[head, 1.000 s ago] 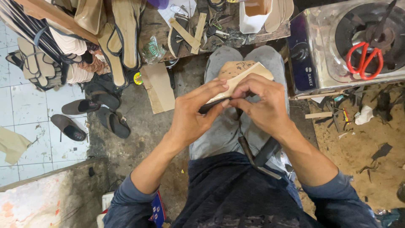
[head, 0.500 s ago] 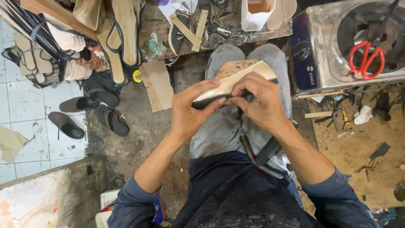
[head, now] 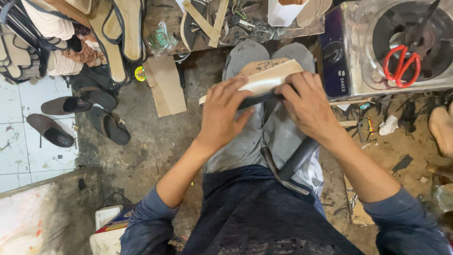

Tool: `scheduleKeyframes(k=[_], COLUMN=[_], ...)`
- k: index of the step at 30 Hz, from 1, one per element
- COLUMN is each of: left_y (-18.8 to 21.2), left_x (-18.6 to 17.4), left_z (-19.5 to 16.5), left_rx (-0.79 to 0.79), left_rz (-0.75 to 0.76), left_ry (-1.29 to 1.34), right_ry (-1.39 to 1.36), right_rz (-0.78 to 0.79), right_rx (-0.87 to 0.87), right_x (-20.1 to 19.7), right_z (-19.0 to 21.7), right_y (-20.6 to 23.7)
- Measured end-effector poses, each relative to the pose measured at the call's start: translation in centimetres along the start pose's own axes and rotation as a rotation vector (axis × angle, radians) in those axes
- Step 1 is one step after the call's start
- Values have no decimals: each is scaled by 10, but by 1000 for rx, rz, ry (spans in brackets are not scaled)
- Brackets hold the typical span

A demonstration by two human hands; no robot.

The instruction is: The person attaches a black rubber sole to a beige shoe upper, pressing the edges to ensure adhesion. They then use a curved metal tool to trim and smooth the sole edges along the perimeter of the shoe.

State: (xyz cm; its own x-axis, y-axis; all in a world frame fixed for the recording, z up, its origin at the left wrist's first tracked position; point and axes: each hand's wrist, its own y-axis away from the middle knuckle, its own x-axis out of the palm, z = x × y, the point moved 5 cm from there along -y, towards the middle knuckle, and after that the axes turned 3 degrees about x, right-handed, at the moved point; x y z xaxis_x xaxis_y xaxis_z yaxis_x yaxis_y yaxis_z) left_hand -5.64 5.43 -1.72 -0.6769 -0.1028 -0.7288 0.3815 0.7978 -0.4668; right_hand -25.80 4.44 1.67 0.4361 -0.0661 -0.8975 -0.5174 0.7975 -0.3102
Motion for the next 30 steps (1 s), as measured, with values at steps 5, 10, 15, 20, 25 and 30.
scheduleKeyframes(k=[5,10,15,20,25,30], left_y=[-11,-16,-24,-29,-28,-31], left_x=[23,29,36,38,41,39], left_z=[-9,-9,-11,-4,0,0], left_rx=[56,37,90,131,129,113], left_rz=[-50,-46,-42,-101,-130,-163], left_ry=[-113,-146,-70,-44,-42,-34], right_ry=[43,35,-18,-40,-24,-91], right_rz=[12,100,134,189,214,151], right_rx=[-92,-146,-203,-91,13,85], right_x=[3,4,-2,-3,1,-2], right_z=[-9,-14,-19,-28,-37,-42], right_y=[-5,-16,-23,-26,-29,-32])
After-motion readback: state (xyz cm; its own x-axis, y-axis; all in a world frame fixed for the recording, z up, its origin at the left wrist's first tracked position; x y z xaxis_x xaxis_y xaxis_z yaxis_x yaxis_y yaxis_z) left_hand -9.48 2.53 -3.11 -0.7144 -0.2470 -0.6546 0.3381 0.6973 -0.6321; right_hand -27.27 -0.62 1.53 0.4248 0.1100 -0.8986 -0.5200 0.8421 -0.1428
